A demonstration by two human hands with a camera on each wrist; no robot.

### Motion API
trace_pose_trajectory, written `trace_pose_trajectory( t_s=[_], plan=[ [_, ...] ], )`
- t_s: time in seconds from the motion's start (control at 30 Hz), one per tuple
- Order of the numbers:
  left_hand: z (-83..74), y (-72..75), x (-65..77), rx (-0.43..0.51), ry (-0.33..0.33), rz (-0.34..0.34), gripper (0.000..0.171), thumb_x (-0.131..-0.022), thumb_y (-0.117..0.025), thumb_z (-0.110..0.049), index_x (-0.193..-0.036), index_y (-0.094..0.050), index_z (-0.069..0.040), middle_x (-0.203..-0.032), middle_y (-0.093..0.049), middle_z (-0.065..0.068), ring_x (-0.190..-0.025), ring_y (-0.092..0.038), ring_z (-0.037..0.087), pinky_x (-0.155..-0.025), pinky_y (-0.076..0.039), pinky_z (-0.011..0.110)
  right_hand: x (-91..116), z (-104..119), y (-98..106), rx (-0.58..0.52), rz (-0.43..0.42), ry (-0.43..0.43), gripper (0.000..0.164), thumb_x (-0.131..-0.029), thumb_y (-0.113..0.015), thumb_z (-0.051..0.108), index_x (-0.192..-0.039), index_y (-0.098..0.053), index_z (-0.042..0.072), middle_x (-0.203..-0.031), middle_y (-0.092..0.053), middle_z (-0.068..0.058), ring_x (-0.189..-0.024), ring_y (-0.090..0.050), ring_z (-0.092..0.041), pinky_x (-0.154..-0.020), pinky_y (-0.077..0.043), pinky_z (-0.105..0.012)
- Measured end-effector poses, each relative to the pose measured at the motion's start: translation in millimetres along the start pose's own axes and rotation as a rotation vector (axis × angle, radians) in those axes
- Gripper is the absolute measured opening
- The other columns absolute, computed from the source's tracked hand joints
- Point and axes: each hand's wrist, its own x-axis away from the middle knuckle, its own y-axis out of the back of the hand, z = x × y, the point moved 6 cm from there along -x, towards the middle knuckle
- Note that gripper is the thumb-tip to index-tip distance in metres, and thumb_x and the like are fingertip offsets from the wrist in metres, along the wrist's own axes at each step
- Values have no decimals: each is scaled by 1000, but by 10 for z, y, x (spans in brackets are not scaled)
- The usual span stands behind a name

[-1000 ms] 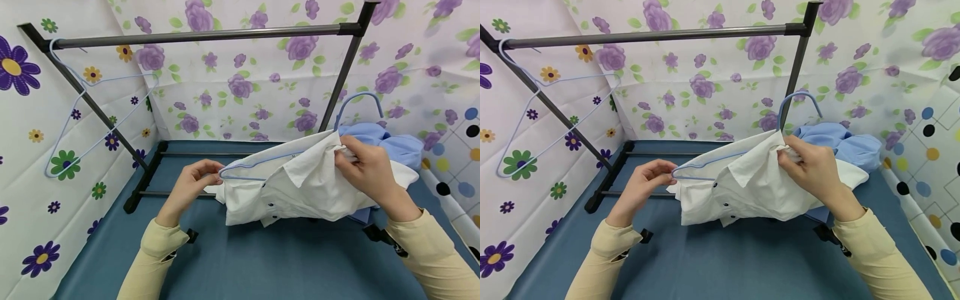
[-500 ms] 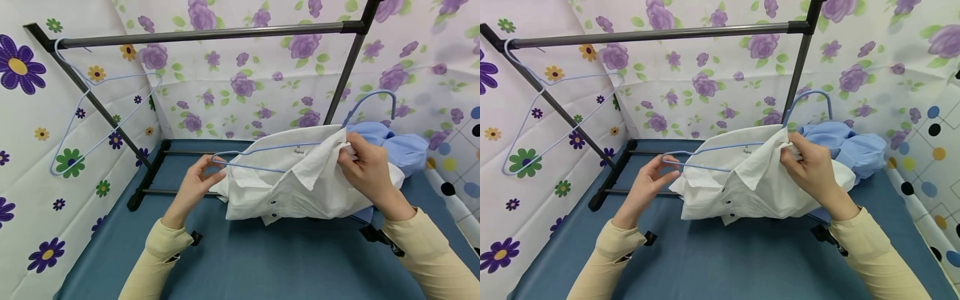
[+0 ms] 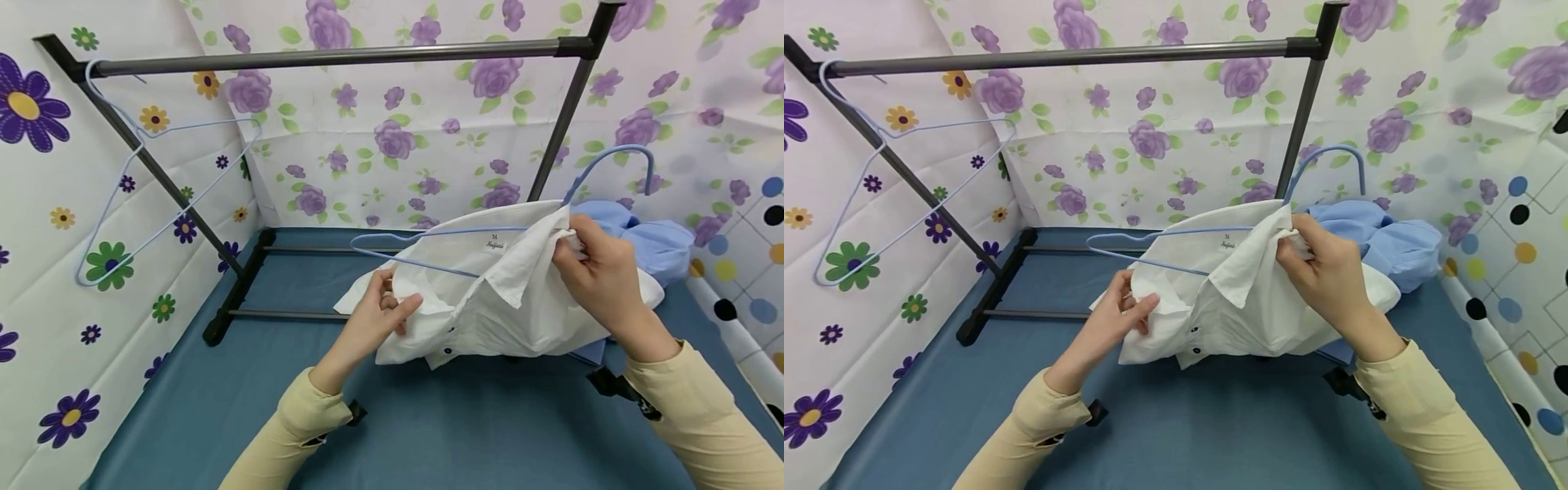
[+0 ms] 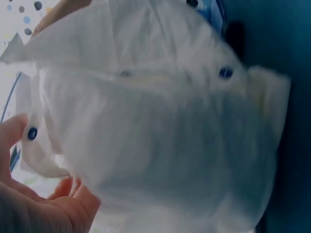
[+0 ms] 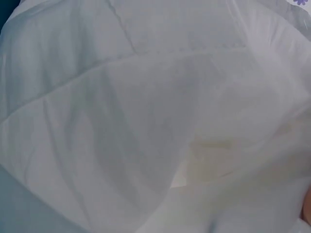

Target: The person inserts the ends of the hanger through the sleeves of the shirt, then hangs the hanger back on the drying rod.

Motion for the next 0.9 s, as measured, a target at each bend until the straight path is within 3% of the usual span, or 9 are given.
trace_pose_trajectory(
  t_s=[0.13, 0.27, 0.5, 0.67, 0.9],
  plan=[
    [84, -117, -62, 151, 10, 28, 46, -99, -65, -27, -135, -49, -5, -98, -63, 8, -73, -60, 19, -69, -54, 30, 0, -18, 20, 22, -20, -10, 37, -97, -49, 30, -93, -65, -2, -62, -46, -4, -52, -33, -1, -49, -27, -18],
    [98, -96, -76, 266, -43, 41, 29, -101, -64, -21, -120, -59, 1, -94, -67, 5, -78, -66, 18, -72, -57, 32, -4, -22, 51, 23, -39, -17, 36, -96, -50, 30, -90, -64, -3, -59, -40, -2, -53, -32, 0, -50, -26, -18],
    [48, 97, -97, 416, -126, 90, 10, -100, -61, -6, -109, -65, -7, -91, -68, 4, -83, -69, 17, -78, -58, 34, -37, -58, 87, 4, -43, -30, 49, -101, -50, 40, -91, -64, -6, -59, -42, -3, -57, -33, 5, -53, -26, -16],
    [0, 277, -60, 528, -131, 91, 14, -100, -58, -1, -104, -68, -11, -89, -66, 1, -79, -66, 14, -72, -56, 28, -20, -111, 85, -10, -13, -32, 34, -95, -50, 25, -90, -64, -6, -61, -43, -3, -59, -34, 5, -54, -27, -17],
    [-165, 503, 37, 574, -214, 131, 10, -99, -64, -5, -104, -69, -11, -88, -64, 0, -75, -62, 11, -66, -56, 24, 24, -152, 75, -53, -32, -26, 27, -89, -51, 18, -86, -63, -5, -70, -51, -10, -66, -40, 3, -61, -29, -15]
  ],
)
